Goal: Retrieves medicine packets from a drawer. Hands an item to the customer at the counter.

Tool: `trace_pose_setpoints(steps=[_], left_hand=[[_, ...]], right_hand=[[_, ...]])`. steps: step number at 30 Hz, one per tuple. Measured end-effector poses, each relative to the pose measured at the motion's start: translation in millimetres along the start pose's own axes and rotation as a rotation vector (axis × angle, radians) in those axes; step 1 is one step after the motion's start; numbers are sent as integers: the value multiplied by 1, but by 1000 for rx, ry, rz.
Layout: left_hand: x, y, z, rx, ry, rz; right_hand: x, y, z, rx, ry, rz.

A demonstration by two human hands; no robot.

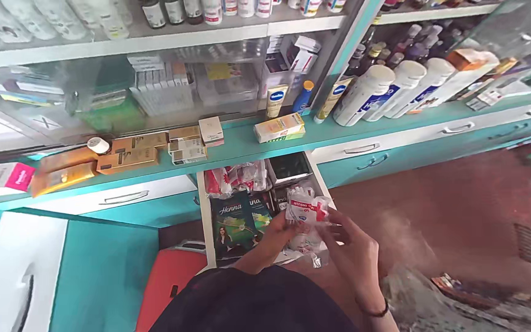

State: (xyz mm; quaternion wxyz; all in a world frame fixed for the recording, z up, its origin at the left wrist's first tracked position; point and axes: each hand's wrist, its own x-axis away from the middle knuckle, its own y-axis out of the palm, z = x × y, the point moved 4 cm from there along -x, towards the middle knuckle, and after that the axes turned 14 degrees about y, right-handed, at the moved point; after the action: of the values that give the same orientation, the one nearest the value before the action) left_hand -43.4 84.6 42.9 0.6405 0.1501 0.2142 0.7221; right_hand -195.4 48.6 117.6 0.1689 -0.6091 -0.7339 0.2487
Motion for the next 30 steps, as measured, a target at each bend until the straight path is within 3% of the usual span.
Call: trace_pose_setpoints(steps=[3,6,9,14,19,22,25,27,30], left_hand=[[-1,2,4,42,-126,43],[-4,-1,8,89,-214,-53],[-6,-4,9,4,-159,-67],[-10,-13,10,-138,-156,117],[6,-15,4,-162,-250,125],[22,-8,-4,-187,-325,-13],[28,-17,-6,-411,-378,-172],[17,-39,4,-640,-347,-183],[-12,-73,35,-1016,-155,-126]], right_hand=[[-12,-7,12,-162,118,-4],[-25,-11,26,-342,227,-134],[-31,-9,34,-322,285,-159],[-21,-16,38,-111,148,-34],[16,11,52,-207,418,-430],[33,26,55,-290,627,-488],[38,27,56,-319,615,-500],[36,15,59,-360,555,-436],[33,-2,60,-385,519,-333]])
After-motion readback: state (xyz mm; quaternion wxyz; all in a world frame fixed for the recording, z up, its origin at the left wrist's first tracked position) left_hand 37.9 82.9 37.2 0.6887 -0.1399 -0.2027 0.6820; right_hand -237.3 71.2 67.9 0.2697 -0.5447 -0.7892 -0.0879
